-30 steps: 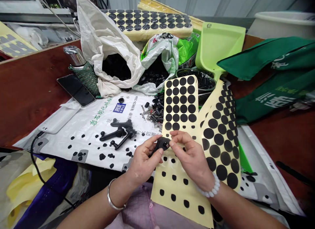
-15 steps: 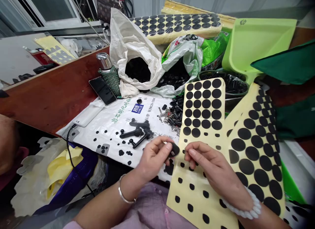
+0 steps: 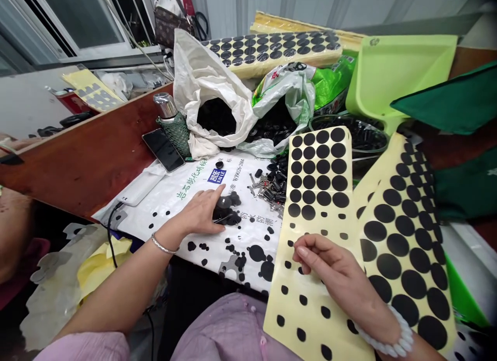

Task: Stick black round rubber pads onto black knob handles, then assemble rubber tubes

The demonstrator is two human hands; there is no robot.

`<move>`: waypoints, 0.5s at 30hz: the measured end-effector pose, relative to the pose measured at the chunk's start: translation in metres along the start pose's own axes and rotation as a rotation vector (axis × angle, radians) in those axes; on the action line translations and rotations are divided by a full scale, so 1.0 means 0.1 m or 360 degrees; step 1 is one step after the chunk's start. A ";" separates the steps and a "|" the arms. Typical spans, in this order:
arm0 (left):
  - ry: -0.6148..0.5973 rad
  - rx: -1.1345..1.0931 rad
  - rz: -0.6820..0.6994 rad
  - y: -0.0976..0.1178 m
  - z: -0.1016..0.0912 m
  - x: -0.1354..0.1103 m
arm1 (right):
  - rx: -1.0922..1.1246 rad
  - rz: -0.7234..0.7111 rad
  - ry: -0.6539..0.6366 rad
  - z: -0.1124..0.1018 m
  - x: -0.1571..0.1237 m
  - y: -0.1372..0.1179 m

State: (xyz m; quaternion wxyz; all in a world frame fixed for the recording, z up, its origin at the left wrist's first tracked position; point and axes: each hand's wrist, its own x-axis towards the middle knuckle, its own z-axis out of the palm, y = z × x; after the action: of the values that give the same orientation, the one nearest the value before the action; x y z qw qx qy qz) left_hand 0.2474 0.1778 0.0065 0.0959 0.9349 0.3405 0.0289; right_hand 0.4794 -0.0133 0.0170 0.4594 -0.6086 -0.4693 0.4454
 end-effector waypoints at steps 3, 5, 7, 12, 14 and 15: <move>0.0088 0.0016 -0.0015 0.09 0.04 -0.06 | -0.0006 0.0012 -0.0011 -0.02 -0.01 0.04; 0.0159 -0.0008 -0.0105 0.13 0.09 -0.11 | -0.0016 0.0013 -0.0016 -0.02 -0.02 0.06; 0.0226 -0.0055 -0.0207 0.15 0.14 -0.13 | -0.0027 0.0005 -0.0011 -0.02 -0.02 0.07; 0.0408 -0.0439 -0.0390 0.12 0.09 -0.19 | -0.0102 0.0015 -0.0010 -0.03 -0.03 0.10; 0.0501 -0.0696 -0.0493 0.08 -0.03 -0.37 | -0.0148 0.0029 0.0018 -0.08 -0.06 0.17; 0.0555 -0.0801 -0.0548 0.06 -0.10 -0.51 | -0.0171 0.0022 0.0023 -0.11 -0.07 0.22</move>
State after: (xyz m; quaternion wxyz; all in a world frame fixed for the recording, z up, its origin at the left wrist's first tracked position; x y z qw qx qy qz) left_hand 0.2107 0.1424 0.0180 0.2672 0.7918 0.4866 0.2546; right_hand 0.4926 -0.0244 -0.0017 0.4264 -0.6387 -0.4850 0.4183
